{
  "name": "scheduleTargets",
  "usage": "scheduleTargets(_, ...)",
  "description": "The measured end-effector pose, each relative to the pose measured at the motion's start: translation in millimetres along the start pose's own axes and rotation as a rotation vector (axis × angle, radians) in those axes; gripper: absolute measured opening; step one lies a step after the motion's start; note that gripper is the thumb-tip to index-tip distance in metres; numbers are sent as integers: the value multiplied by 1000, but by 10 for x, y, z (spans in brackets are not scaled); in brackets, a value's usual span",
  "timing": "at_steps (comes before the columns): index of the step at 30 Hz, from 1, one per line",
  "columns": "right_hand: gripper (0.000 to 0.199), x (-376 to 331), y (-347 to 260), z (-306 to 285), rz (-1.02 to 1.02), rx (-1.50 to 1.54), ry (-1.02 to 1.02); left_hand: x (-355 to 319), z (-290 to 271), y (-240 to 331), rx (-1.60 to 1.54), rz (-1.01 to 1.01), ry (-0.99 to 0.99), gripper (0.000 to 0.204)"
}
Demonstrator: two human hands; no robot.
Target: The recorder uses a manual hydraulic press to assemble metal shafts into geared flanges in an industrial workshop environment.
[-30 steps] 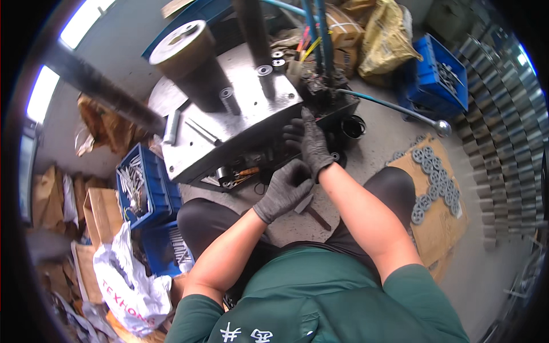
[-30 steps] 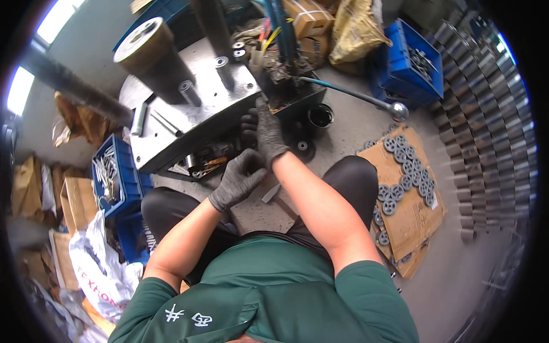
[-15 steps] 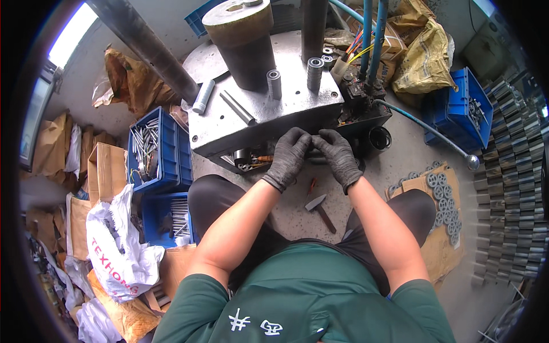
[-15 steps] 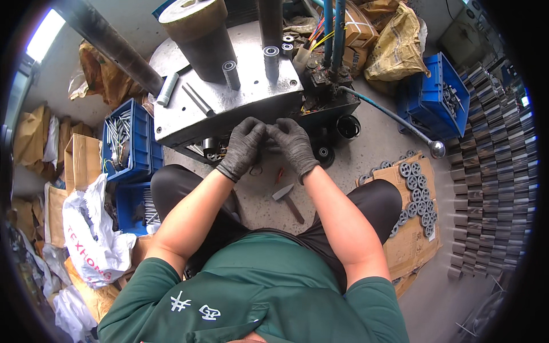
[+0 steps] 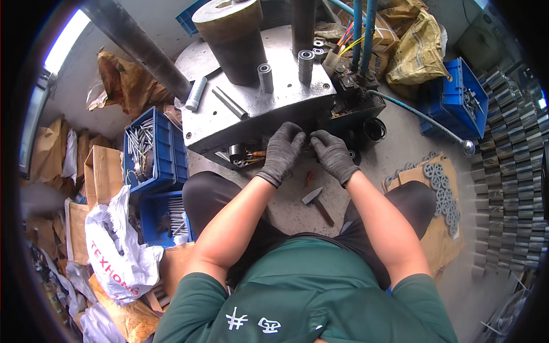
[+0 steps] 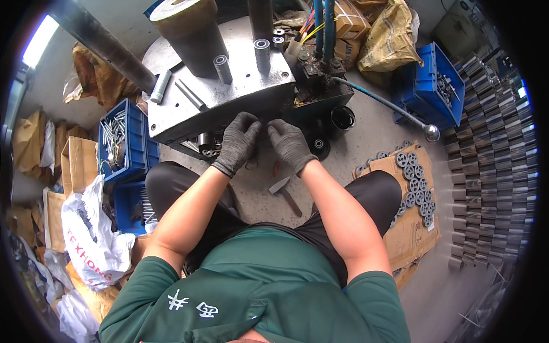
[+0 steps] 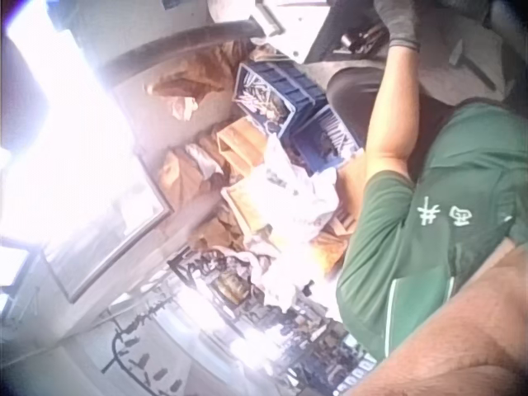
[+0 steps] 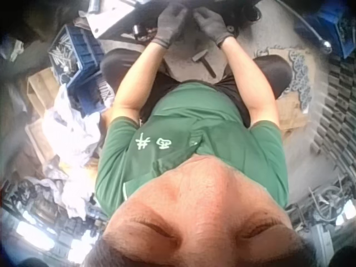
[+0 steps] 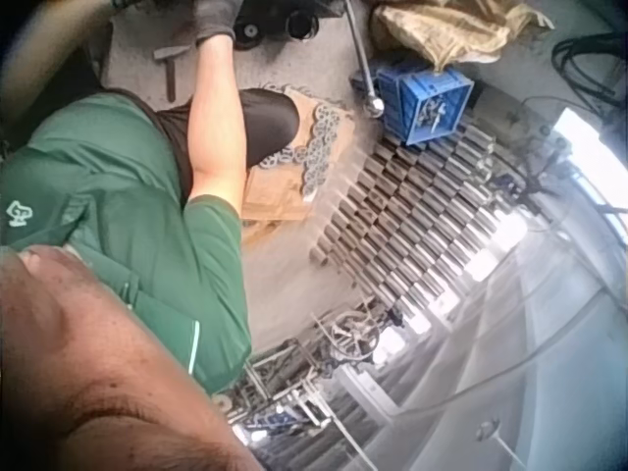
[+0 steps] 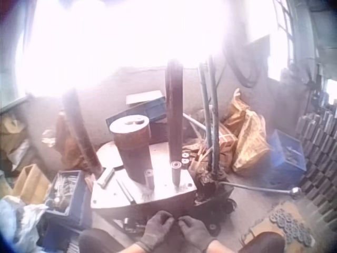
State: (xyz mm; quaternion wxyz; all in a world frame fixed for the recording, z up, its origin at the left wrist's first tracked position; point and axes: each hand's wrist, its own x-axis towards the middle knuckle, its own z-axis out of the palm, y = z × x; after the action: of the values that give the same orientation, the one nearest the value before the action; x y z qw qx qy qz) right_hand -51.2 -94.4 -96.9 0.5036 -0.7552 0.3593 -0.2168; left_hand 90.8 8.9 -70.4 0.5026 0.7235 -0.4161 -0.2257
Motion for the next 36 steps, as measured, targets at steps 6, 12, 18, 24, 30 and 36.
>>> scheduleTargets(6,22,117,378,37,-100,-497,-222,-241,245,102,3,180,-210,25)
scheduleTargets(12,49,197,1605,273,-395,-1686,-706,-322,427,270,267,359,-337,34)
scheduleTargets(18,50,7,1211,497,-485,-1575,-625,-378,466,230,433,260,-460,31)
scheduleTargets(24,51,-118,723,533,-565,-1474,-547,-219,718,-407,208,-185,-551,38)
scheduleTargets(30,58,-259,535,405,-684,-1023,-402,-382,797,-823,140,-205,-684,25)
scheduleTargets(36,49,-366,829,552,-766,-823,-107,-490,457,151,527,208,-610,26)
